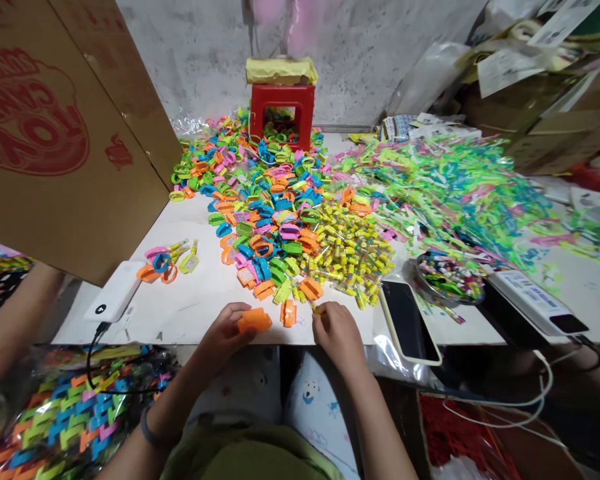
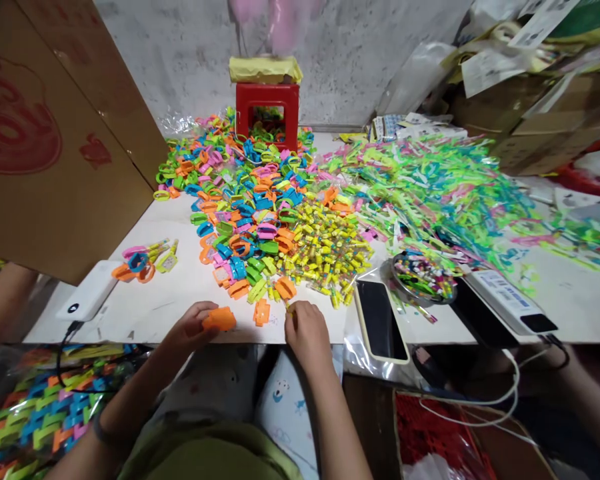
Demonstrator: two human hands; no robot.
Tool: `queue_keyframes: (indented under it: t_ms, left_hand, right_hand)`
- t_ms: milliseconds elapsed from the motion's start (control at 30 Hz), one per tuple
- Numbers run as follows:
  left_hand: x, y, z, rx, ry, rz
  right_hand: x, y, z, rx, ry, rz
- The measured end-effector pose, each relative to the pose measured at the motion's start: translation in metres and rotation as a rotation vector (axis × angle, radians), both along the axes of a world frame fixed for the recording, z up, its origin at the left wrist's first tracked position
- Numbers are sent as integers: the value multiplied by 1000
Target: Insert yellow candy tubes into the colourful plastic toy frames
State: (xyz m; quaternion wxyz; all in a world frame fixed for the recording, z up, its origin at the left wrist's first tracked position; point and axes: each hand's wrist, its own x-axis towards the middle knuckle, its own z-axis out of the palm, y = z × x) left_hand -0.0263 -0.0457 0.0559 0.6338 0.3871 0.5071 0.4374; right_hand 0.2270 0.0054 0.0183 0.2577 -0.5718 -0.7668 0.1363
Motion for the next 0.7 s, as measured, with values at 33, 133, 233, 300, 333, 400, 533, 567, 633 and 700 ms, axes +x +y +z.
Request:
queue_keyframes:
  t_ms: [33, 133, 233, 300, 333, 400, 533, 567, 633, 700]
  left_hand:
    - [1, -1, 3, -9, -6, -17]
    - [6, -1, 9, 12, -27, -49]
    - [12, 0, 14, 64, -57, -82]
    - [16, 0, 16, 108, -67, -91]
    - [17, 0, 17, 134, -63, -88]
    - [20, -3, 18, 192, -42, -76]
    - [22, -12, 16, 293, -4, -100]
    - [23, -14, 17, 305, 3, -107]
    - [24, -17, 18, 322, 26, -102]
    - [27, -17, 20, 342, 70, -66]
  right_hand:
    - [0, -2, 3, 13, 78, -13]
    - [-1, -8, 18, 23, 367, -60]
    - [-9, -19, 33, -97, 662, -26]
    - [-17, -29, 38, -193, 842, 42]
    - [-21, -34, 40, -237, 921, 76]
    - [-29, -43, 42, -313, 1022, 147]
    - [-43, -55, 48, -215, 835, 206]
    - [-45, -57, 50, -141, 749, 208]
    - [-50, -58, 51, -43, 632, 214]
    - [-53, -60, 50, -16, 604, 198]
